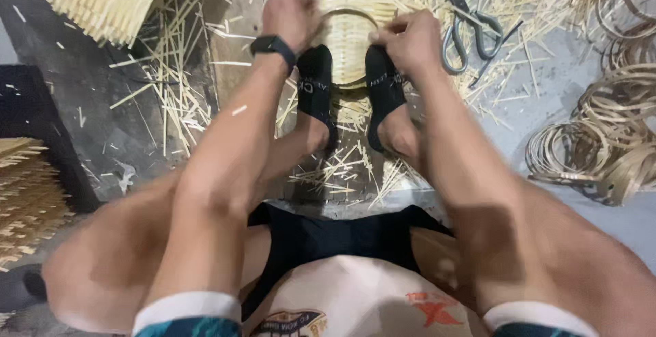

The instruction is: The person sits on the floor and uses shears to trim the protruding ends of bamboo skewers held in a round wooden mold, rotating the mold to cut around it. The person then sets the trimmed skewer mat aside and stacks finished round woven bamboo containers in a pile.

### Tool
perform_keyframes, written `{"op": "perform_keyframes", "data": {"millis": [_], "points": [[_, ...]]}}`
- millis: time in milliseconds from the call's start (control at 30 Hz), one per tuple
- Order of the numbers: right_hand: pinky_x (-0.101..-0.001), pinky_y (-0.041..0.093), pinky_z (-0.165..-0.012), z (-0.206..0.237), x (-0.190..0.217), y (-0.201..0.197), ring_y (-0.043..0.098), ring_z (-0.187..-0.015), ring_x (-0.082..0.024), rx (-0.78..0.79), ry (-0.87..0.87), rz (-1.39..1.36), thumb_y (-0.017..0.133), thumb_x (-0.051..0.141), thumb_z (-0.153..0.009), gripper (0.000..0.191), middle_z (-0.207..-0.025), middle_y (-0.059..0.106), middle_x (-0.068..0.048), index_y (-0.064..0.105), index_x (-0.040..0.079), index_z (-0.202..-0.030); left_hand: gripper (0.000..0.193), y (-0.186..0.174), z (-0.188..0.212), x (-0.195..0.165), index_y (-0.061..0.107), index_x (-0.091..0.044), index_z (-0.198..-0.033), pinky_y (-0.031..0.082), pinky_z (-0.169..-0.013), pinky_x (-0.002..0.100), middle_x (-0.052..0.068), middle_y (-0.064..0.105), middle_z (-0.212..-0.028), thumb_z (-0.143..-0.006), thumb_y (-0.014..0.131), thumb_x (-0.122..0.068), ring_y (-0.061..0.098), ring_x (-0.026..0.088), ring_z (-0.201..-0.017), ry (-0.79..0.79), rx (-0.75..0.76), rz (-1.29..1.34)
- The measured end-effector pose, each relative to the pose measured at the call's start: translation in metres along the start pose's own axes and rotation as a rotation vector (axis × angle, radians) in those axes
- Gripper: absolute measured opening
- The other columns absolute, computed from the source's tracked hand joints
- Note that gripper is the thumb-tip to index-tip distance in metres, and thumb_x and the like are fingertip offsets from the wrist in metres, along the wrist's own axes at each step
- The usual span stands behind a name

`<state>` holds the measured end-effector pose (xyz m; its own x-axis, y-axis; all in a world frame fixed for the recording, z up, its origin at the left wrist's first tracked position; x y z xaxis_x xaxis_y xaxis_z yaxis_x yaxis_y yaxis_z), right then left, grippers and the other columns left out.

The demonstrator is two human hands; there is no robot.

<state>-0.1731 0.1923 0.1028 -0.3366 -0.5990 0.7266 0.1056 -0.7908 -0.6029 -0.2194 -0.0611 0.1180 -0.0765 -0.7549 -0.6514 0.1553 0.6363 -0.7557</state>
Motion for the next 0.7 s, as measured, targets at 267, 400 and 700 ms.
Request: {"op": "perform_keyframes", "data": {"millis": [267, 400, 700], "points": [[-0.0280, 0.040, -0.045, 0.120, -0.062, 0.155, 0.051, -0.052, -0.011, 0.141, 0.718, -0.785, 0.068, 0.031, -0.099, 0.034, -0.068, 0.060, -0.003, 0.065, 0.001, -0.084, 0.023, 0.048, -0.009, -0.026, 0.081, -0.008, -0.101, 0.052, -0.086, 0.045, 0.013, 0.073, -0.099, -0.102, 0.070, -0.028, 0.066, 0.034, -0.096, 0.281, -0.001, 0.282], [-0.0259, 0.040, -0.047, 0.113, -0.056, 0.146, 0.050, -0.053, -0.007, 0.011, 0.453, -0.574, 0.067, 0.032, -0.102, 0.034, -0.065, 0.062, 0.000, 0.068, 0.004, -0.081, 0.023, 0.050, -0.013, -0.015, 0.080, -0.007, -0.099, 0.055, -0.075, 0.040, 0.012, 0.075, -0.091, -0.101, 0.069, -0.027, 0.070, 0.031, -0.084, 0.183, -0.051, 0.342], [-0.0264, 0.048, -0.054, 0.019, -0.014, 0.018, 0.056, -0.059, -0.004, -0.194, 0.129, -0.357, 0.081, 0.027, -0.092, 0.026, -0.067, 0.071, 0.002, 0.078, 0.005, -0.078, 0.040, 0.058, -0.034, -0.012, 0.072, -0.003, -0.072, 0.050, -0.054, 0.033, 0.005, 0.068, -0.062, -0.087, 0.083, -0.038, 0.060, 0.012, -0.057, -0.102, 0.098, 0.471]]}}
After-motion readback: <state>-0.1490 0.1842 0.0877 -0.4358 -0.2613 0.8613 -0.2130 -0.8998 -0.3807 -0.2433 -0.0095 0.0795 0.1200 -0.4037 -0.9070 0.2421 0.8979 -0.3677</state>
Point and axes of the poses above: each hand's wrist, its own z-axis away from the middle knuckle, its own y-axis out of the palm, x = y × z, the point moved 10 cm from there along -z, towards the middle knuckle
